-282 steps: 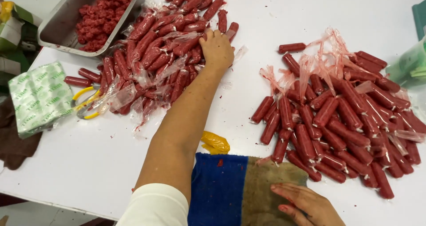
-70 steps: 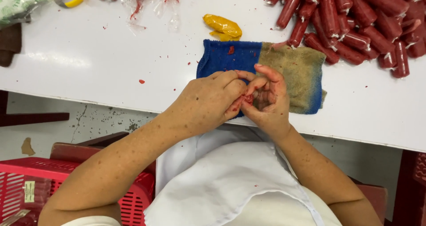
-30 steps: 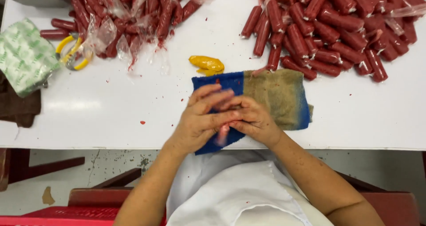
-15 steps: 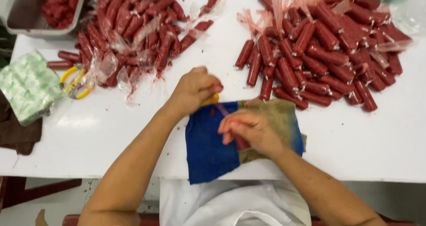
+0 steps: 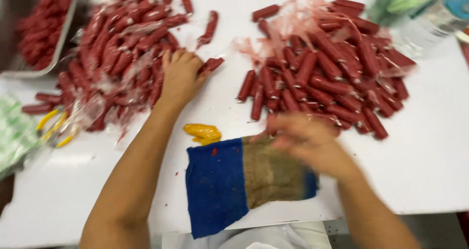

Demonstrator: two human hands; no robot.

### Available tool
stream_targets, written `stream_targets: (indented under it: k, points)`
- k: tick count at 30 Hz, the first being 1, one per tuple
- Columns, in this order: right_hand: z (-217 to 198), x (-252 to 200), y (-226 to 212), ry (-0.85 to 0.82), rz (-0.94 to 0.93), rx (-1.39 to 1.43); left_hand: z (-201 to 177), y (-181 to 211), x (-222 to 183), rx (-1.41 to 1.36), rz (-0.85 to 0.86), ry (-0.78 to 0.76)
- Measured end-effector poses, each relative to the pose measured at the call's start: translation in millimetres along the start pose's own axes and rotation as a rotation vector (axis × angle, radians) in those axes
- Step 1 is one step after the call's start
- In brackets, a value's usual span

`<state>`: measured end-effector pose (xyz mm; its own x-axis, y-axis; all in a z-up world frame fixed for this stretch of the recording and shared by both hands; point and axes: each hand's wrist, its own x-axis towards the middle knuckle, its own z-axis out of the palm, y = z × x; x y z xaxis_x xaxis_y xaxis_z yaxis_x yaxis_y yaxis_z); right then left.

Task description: Manually cleaning and sorting small sausages on a production table using a cloth

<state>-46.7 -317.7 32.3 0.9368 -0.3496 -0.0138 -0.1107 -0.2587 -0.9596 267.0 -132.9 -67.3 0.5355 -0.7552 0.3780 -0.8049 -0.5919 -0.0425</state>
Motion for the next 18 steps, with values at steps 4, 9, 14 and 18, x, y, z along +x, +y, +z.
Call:
stream_targets:
  k: [4, 9, 14, 18]
  points:
    - [68.3, 6.8, 18.4, -0.211, -0.15, 0.022, -66.7, 35.0, -30.7, -0.741, -0.026, -0.167]
    - [116.6, 24.9, 2.2, 0.081, -0.005, 1.196, -123.8, 88.2, -93.4, -1.306, -0.116, -0.577]
    - [130.2, -2.9, -4.5, 0.138, 0.09, 1.309, -130.4, 100.7, -159.2, -0.985, -0.184, -0.543]
    - [66.7, -14.6, -13.8, 0.167, 0.153, 1.285, -138.8, 96.6, -187.2, -0.97, -0.335, -0.581]
